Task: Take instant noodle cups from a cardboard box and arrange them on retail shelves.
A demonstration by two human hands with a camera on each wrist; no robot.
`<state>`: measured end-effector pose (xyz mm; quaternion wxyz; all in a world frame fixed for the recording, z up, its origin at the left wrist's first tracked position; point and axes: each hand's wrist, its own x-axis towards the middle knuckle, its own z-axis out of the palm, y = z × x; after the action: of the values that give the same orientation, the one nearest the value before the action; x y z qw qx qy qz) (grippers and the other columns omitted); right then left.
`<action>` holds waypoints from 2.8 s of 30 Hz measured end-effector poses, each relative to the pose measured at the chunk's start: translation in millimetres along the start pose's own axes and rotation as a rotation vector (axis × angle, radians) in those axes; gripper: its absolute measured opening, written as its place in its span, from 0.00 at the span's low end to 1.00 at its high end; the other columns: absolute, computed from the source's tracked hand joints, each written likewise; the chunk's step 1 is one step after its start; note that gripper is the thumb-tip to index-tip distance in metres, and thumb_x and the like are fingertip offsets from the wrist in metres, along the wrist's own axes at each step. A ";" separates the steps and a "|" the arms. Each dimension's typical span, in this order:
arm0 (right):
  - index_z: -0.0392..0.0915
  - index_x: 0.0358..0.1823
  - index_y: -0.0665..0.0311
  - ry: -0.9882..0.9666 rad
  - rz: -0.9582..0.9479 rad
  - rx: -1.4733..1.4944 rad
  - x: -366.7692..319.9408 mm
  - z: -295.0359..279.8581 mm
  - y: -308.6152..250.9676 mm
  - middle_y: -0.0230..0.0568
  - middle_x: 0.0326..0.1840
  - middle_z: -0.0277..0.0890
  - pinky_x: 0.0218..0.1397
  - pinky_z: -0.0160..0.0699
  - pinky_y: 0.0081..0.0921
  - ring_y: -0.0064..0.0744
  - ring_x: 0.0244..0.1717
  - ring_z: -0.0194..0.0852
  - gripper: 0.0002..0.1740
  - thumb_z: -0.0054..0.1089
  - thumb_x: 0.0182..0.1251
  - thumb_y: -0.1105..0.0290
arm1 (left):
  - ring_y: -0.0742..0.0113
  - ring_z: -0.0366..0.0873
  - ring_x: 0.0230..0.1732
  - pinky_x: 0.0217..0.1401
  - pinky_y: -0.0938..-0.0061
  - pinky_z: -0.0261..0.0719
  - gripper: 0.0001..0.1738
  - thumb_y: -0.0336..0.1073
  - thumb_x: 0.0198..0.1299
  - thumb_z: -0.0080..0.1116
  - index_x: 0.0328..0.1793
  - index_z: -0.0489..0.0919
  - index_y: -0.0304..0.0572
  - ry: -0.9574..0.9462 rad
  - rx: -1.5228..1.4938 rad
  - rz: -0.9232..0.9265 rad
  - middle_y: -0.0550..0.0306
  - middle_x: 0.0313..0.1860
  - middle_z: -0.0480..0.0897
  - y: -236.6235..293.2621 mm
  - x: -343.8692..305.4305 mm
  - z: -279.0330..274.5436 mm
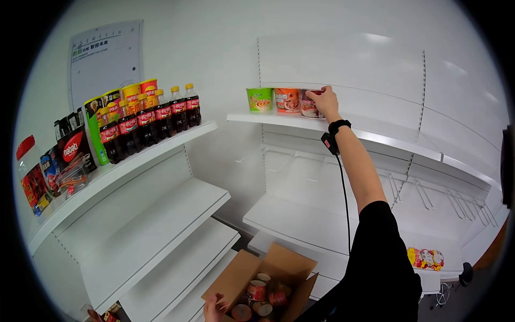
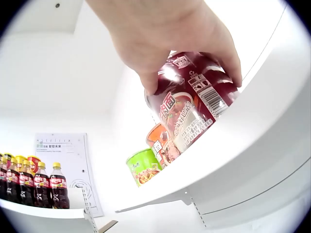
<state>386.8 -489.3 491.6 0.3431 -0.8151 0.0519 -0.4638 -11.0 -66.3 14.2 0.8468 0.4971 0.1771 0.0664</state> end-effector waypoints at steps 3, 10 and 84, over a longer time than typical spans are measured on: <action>0.65 0.59 0.62 0.034 -0.008 -0.090 5.0 8.2 9.7 0.56 0.57 0.66 0.52 0.77 0.43 0.54 0.52 0.74 0.40 0.65 0.51 0.45 | 0.71 0.74 0.37 0.38 0.75 0.72 0.22 0.51 0.62 0.58 0.55 0.76 0.46 -0.009 -0.043 -0.012 0.62 0.47 0.79 -7.0 3.1 -7.9; 0.67 0.57 0.63 0.009 0.086 -0.210 3.9 -2.5 -1.4 0.59 0.58 0.64 0.50 0.77 0.47 0.58 0.54 0.72 0.37 0.65 0.52 0.47 | 0.72 0.75 0.37 0.38 0.75 0.74 0.22 0.50 0.64 0.55 0.56 0.75 0.43 0.025 -0.067 -0.024 0.60 0.47 0.79 -13.6 4.7 -6.3; 0.69 0.53 0.71 -0.698 1.329 1.027 -515.3 -168.6 257.8 0.52 0.55 0.73 0.63 0.71 0.40 0.46 0.58 0.71 0.21 0.49 0.71 0.59 | 0.75 0.73 0.40 0.44 0.79 0.71 0.21 0.45 0.62 0.57 0.51 0.76 0.34 -0.174 0.477 0.107 0.55 0.45 0.79 -147.1 34.2 83.2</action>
<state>22.7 -563.5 20.1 0.8571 -0.4583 0.1914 0.1369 41.8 -197.6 -84.3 0.7128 0.6954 0.0880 0.0243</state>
